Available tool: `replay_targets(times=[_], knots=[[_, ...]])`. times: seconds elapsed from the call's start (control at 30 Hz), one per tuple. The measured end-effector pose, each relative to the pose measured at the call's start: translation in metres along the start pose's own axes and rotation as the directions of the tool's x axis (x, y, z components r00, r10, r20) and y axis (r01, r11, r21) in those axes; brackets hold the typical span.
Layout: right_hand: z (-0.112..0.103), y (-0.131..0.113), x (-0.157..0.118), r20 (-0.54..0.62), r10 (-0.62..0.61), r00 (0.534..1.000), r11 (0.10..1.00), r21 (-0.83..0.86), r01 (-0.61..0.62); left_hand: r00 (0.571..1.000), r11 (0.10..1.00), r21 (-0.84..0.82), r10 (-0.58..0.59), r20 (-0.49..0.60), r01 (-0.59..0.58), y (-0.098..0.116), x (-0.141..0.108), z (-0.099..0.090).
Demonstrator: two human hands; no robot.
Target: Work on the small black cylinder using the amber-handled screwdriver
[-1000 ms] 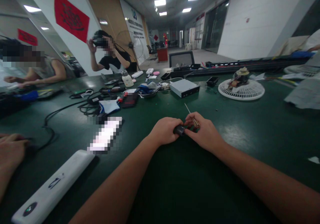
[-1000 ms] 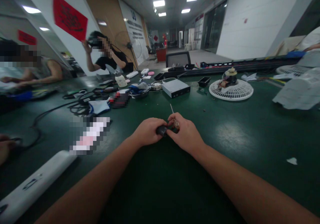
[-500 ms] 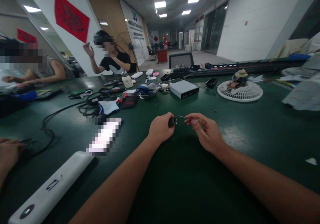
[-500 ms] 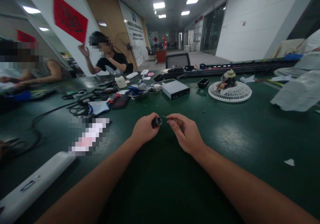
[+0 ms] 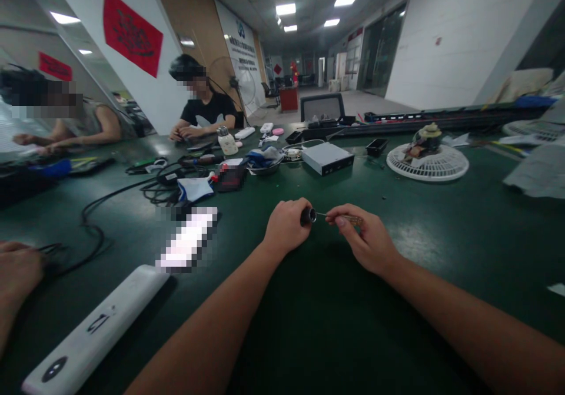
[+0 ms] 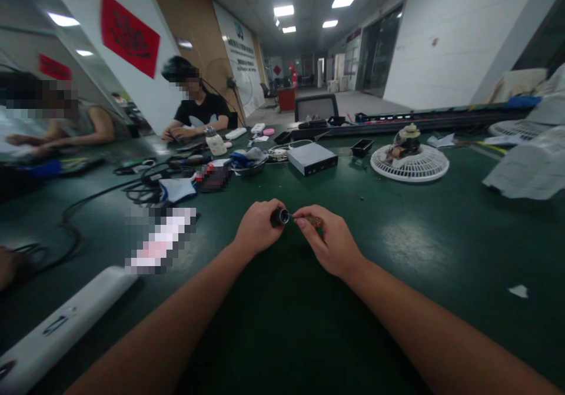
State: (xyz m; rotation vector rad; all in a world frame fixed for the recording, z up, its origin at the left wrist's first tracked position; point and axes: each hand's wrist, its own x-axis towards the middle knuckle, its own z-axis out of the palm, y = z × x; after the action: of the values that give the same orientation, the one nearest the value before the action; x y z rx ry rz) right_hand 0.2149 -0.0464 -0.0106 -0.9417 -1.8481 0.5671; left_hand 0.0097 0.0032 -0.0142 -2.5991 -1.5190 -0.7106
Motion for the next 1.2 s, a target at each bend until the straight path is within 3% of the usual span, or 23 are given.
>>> replay_targets(times=[0.3,0.4,0.63,0.87,1.07,1.2], knots=[[-0.0017,-0.0027,-0.0016,0.088,-0.002,0.996,0.996,0.087,-0.005,1.000,1.000,-0.018,0.005,-0.003,-0.005,-0.0028,-0.0001,0.0004],[0.0006,-0.0012,-0.0018,0.065,0.003,0.998,0.993,0.115,-0.010,1.000,1.000,-0.025,0.012,0.011,-0.012,-0.0025,0.0003,0.0006],[-0.0009,-0.0011,0.0002,-0.012,0.042,0.999,0.999,-0.012,-0.042,1.000,1.000,-0.001,-0.007,0.010,0.007,-0.0012,0.0002,-0.0002],[0.0013,0.0035,-0.0002,0.049,0.071,0.996,0.981,0.177,-0.079,1.000,1.000,0.005,-0.013,0.010,0.013,-0.0027,0.0002,0.0018],[0.0008,0.0026,0.0011,-0.007,0.058,0.998,0.998,-0.012,-0.058,1.000,1.000,0.024,-0.012,0.027,0.011,-0.0022,0.0003,0.0017],[0.0012,0.0058,0.0009,0.061,0.087,0.994,0.987,0.132,-0.095,0.999,1.000,0.021,-0.018,0.034,0.017,-0.0022,0.0002,0.0016]])
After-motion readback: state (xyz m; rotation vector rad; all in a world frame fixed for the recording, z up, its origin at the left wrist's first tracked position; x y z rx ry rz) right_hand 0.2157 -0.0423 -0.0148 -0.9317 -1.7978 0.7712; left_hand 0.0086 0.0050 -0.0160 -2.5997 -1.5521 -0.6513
